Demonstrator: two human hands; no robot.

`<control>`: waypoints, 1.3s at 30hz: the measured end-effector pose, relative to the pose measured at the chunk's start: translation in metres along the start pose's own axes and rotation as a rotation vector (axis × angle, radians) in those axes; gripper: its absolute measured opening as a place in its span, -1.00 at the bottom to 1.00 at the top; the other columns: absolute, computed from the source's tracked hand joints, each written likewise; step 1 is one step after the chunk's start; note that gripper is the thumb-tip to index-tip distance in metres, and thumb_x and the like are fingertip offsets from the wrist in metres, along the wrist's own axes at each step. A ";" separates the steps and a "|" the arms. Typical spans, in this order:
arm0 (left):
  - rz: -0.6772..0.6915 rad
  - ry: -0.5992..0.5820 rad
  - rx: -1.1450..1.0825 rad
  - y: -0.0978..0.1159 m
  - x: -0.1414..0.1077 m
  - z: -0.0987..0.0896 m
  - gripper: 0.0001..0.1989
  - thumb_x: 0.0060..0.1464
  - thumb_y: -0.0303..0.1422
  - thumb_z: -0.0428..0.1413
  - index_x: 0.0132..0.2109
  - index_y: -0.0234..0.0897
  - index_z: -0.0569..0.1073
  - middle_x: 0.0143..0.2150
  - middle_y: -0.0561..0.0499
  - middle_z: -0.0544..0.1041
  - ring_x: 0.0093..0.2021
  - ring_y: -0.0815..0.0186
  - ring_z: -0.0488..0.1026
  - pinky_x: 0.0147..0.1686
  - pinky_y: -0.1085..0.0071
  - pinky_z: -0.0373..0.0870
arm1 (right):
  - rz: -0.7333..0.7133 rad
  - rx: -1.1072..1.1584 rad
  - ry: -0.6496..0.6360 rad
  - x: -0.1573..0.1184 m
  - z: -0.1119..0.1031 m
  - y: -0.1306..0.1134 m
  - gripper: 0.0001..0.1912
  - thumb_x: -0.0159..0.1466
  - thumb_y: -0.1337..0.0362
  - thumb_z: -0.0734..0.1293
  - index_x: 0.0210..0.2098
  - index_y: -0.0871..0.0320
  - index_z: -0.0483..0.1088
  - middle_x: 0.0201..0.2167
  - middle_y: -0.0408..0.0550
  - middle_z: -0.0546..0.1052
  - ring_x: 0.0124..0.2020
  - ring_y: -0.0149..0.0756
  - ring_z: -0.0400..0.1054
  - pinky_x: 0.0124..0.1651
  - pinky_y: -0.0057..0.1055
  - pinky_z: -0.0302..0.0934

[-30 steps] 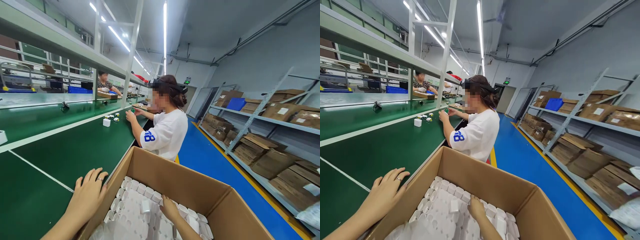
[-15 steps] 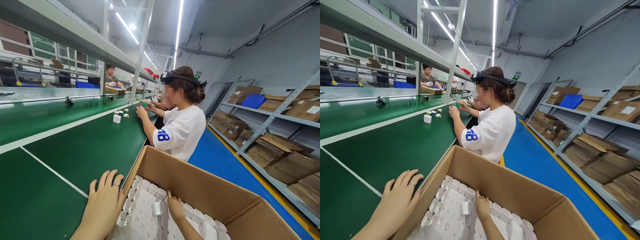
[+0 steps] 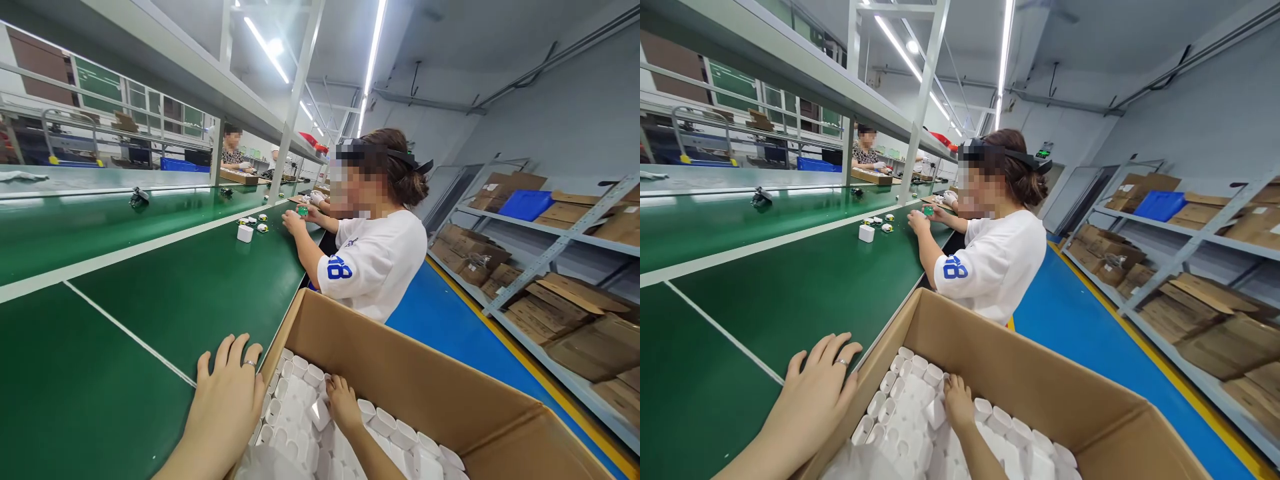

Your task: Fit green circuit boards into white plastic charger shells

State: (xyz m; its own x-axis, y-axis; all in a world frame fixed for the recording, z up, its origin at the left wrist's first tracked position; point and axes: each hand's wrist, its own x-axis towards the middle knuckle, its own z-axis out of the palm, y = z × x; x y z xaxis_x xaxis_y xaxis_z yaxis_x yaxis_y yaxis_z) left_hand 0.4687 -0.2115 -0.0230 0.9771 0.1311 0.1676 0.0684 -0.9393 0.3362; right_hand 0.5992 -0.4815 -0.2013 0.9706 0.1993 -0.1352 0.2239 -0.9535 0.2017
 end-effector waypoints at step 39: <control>-0.027 -0.029 -0.041 0.000 0.003 -0.002 -0.62 0.01 -0.43 -0.25 -0.05 -0.22 0.27 0.06 -0.06 0.23 0.09 0.14 0.06 -0.04 0.04 0.03 | -0.250 0.349 -0.151 0.017 -0.002 -0.028 -0.68 0.11 0.24 0.24 -0.14 0.21 0.24 0.07 -0.03 0.10 0.08 -0.12 -0.07 0.03 -0.03 -0.14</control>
State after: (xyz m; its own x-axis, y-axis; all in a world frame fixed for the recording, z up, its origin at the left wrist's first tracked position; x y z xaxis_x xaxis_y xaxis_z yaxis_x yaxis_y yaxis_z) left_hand 0.4714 -0.2104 -0.0210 0.9805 0.1461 0.1311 0.0867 -0.9216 0.3783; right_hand 0.6095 -0.4505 -0.2077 0.8608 0.4230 -0.2829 0.3817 -0.9044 -0.1908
